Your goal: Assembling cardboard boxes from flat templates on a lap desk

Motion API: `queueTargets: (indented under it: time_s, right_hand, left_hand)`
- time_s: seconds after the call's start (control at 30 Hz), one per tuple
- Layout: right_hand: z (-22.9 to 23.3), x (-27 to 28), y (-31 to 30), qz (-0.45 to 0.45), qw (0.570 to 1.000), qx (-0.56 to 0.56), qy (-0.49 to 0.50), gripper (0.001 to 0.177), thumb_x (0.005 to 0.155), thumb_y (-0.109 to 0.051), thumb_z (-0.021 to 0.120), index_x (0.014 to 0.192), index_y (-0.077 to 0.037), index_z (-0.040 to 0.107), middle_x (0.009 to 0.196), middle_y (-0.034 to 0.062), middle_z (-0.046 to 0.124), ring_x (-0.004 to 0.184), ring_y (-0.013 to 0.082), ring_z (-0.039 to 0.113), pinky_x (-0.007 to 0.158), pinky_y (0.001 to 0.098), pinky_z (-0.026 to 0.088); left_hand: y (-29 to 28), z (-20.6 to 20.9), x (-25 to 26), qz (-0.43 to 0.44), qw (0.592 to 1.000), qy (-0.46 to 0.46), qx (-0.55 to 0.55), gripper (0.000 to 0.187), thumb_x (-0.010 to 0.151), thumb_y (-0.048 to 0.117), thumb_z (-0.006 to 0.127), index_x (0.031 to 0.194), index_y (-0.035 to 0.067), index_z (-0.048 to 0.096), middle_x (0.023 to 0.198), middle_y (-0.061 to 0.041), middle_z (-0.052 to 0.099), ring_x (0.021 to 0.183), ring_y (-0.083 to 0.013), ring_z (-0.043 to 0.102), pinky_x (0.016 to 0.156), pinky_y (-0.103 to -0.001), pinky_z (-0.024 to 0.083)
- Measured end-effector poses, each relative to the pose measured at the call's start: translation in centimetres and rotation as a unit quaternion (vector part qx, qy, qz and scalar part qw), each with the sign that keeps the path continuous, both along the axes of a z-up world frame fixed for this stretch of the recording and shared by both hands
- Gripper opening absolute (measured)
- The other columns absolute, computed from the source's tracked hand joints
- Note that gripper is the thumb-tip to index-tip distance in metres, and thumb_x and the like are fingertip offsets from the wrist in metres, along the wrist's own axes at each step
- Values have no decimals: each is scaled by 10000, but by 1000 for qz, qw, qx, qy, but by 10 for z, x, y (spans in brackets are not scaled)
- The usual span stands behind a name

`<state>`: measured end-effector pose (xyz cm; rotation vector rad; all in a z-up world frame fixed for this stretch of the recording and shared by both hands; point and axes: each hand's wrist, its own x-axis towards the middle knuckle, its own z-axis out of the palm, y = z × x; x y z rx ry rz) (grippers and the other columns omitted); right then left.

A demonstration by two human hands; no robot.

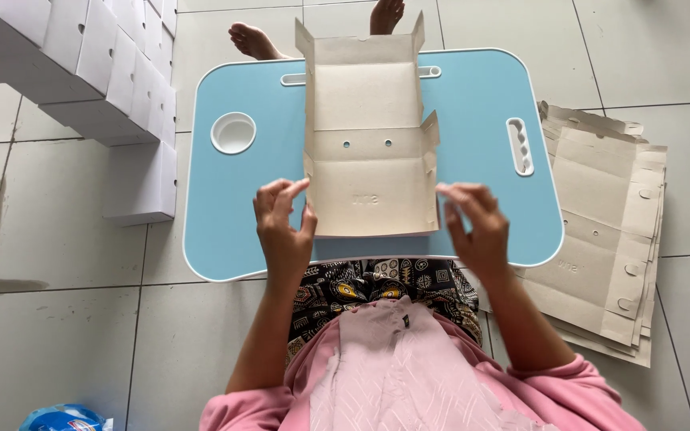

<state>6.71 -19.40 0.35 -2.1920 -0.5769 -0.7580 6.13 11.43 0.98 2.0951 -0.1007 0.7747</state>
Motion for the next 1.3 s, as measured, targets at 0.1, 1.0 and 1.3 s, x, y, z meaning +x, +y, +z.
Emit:
queueTargets:
  time_s: [0.1, 1.0, 1.3]
  right_hand:
    - [-12, 40, -19, -56, 998, -27, 20, 230, 1104, -212, 595, 1164, -82, 774, 924, 84, 699, 869, 256, 706, 813, 403, 537]
    - [-38, 144, 21, -8, 861, 330, 386, 318, 981, -292, 676, 723, -106, 677, 611, 57, 653, 567, 133, 646, 473, 249, 492]
    - [-13, 162, 46, 24, 795, 426, 430, 187, 892, -180, 689, 708, -161, 664, 641, -60, 581, 602, 63, 618, 525, 218, 515]
  left_hand:
    - [-8, 20, 29, -39, 996, -64, 57, 373, 846, -11, 709, 1197, 110, 739, 1134, -75, 597, 1114, -277, 580, 966, -407, 511]
    - [-134, 43, 176, -127, 958, 98, 238, 314, 846, -183, 523, 1088, -37, 659, 822, -218, 740, 780, -410, 766, 653, -549, 648]
    - [-118, 32, 151, -90, 980, 135, 118, 194, 836, -131, 497, 899, 17, 605, 803, -199, 711, 767, -458, 749, 674, -574, 643]
